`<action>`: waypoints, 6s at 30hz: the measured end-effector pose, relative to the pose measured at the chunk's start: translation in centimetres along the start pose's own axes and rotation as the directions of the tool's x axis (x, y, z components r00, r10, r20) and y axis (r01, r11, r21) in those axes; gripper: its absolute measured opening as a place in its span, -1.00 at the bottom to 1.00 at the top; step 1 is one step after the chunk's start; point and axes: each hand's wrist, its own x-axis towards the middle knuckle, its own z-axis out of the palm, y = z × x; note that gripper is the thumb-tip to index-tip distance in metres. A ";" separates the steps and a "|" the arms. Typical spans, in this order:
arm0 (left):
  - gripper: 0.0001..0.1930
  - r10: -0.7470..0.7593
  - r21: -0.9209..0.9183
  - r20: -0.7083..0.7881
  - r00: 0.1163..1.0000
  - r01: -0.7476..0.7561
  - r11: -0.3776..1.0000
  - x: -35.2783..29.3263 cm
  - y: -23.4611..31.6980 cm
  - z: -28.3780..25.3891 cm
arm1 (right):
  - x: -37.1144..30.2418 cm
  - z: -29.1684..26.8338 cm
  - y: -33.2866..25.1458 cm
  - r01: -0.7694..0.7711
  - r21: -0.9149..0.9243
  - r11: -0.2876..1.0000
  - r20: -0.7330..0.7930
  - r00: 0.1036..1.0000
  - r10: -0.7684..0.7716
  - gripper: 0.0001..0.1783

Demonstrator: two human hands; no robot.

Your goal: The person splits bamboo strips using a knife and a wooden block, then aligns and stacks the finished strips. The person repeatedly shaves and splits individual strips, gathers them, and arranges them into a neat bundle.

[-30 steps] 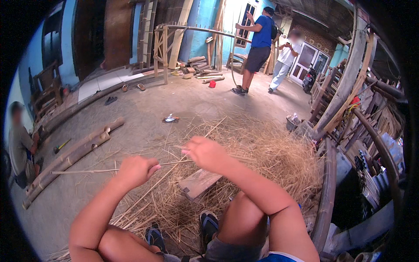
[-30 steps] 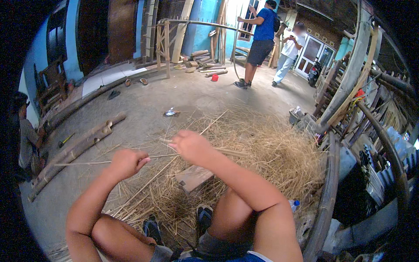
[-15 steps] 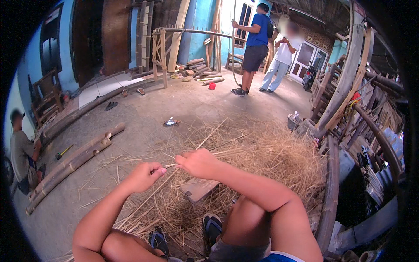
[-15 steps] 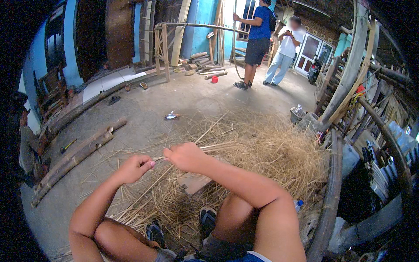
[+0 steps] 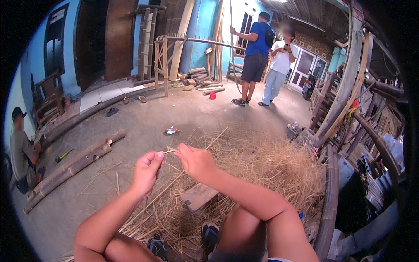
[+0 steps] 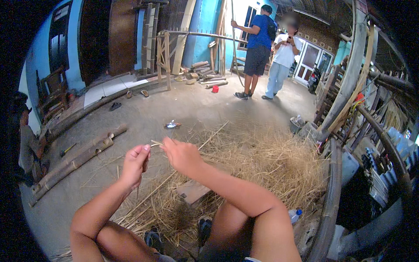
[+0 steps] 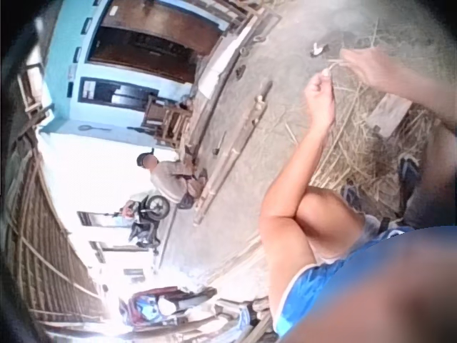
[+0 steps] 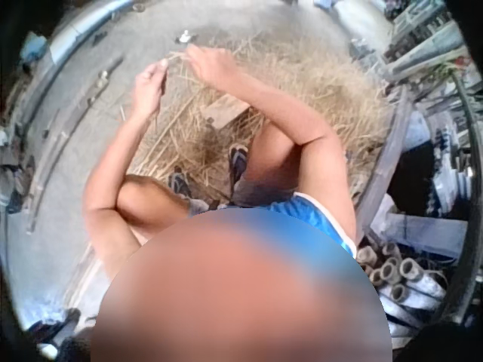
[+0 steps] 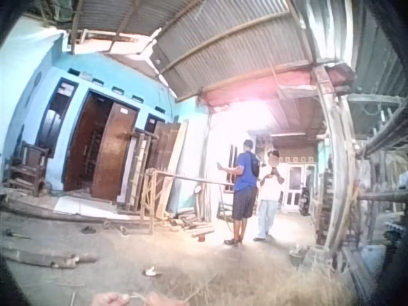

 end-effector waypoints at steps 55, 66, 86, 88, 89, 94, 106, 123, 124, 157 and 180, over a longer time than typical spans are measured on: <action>-0.52 0.120 0.507 0.433 0.893 -0.352 0.787 0.0 -1.6 -2.1 | -1.0 -4.5 1.5 -0.245 0.566 0.787 0.227 0.964 0.137 -0.74; -0.64 -0.135 0.649 0.388 0.912 -0.166 0.743 1.1 -1.8 -5.5 | -0.8 -6.4 6.0 -0.264 0.539 0.800 -0.046 0.939 0.340 -0.75; -0.63 -0.191 0.918 0.350 0.917 -0.296 0.263 -1.0 0.8 -1.7 | -3.6 -0.7 0.3 0.339 -0.146 0.930 0.431 0.868 -0.248 -0.87; -0.62 -0.204 0.907 0.382 0.901 -0.322 0.272 -0.9 1.0 -2.3 | -3.5 -0.7 0.4 0.321 -0.150 0.935 0.461 0.859 -0.222 -0.87; -0.61 -0.211 0.900 0.398 0.893 -0.336 0.277 -0.8 1.0 -2.6 | -3.4 -0.9 0.5 0.322 -0.136 0.937 0.458 0.859 -0.229 -0.87; -0.60 -0.173 0.900 0.379 0.909 -0.318 0.299 -0.8 0.9 -3.6 | -2.9 -1.2 0.8 0.388 -0.187 0.903 0.390 0.873 -0.294 -0.82; -0.66 -0.179 0.830 0.375 0.910 -0.244 0.502 -0.9 0.7 -3.9 | -2.5 -1.3 1.0 0.322 -0.049 0.945 0.504 0.825 -0.255 -0.81; -0.64 -0.175 0.786 0.338 0.925 -0.176 0.592 -0.4 -0.3 -4.6 | -2.1 -0.6 2.2 0.301 -0.070 0.951 0.480 0.846 -0.232 -0.86; -0.63 -0.165 0.749 0.330 0.930 -0.151 0.646 -0.4 -0.4 -4.5 | -2.0 -0.6 2.2 0.307 -0.083 0.948 0.468 0.852 -0.235 -0.87; -0.65 0.116 0.107 -0.013 0.993 -0.114 0.988 2.3 -2.1 -0.4 | -0.1 0.3 0.4 -0.240 0.133 0.962 0.319 0.929 0.187 -0.67; -0.61 -0.066 0.724 0.303 0.951 -0.184 0.664 -0.6 -1.5 -4.4 | -1.6 -4.8 2.2 -0.116 0.149 0.982 0.607 0.795 0.002 -0.59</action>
